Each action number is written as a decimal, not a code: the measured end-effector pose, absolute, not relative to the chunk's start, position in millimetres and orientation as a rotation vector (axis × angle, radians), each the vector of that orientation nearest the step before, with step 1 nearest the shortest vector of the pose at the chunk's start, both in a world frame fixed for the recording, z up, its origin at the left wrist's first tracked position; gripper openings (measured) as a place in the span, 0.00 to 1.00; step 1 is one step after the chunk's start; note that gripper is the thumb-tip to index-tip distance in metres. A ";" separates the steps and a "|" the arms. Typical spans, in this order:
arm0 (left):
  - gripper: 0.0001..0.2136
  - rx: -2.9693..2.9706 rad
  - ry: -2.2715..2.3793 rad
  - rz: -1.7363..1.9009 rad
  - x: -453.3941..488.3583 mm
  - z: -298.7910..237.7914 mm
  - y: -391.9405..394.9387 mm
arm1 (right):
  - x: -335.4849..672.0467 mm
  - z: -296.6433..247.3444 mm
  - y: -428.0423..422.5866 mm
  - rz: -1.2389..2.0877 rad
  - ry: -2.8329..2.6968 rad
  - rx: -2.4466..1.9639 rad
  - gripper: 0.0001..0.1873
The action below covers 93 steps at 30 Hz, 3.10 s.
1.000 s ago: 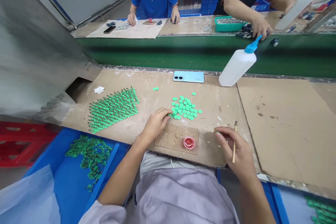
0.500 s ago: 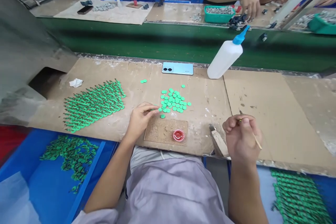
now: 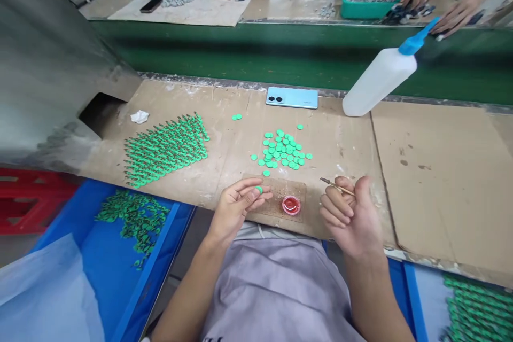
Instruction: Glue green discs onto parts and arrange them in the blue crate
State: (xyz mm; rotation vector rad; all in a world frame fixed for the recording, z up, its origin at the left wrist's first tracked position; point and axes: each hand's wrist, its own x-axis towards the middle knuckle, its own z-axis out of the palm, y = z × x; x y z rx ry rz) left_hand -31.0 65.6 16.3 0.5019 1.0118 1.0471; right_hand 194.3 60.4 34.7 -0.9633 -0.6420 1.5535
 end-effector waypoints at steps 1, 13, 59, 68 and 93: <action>0.17 0.482 1.003 1.044 -31.7 16.6 62.0 | 193.9 34.7 61.0 1.583 -0.645 -0.956 0.24; 0.19 0.548 1.022 0.962 -35.1 15.6 32.4 | 196.2 26.2 43.9 1.283 -1.098 -1.274 0.12; 0.10 1.052 1.154 0.921 -20.2 -8.7 19.1 | 180.8 14.2 44.4 0.770 -1.720 -1.277 0.18; 0.09 1.267 1.226 0.928 -18.0 -8.5 21.5 | 176.9 12.1 47.4 0.817 -1.769 -1.168 0.15; 0.07 1.251 1.117 0.929 -20.2 -9.4 18.3 | 164.0 7.2 36.9 0.809 -1.798 -0.983 0.07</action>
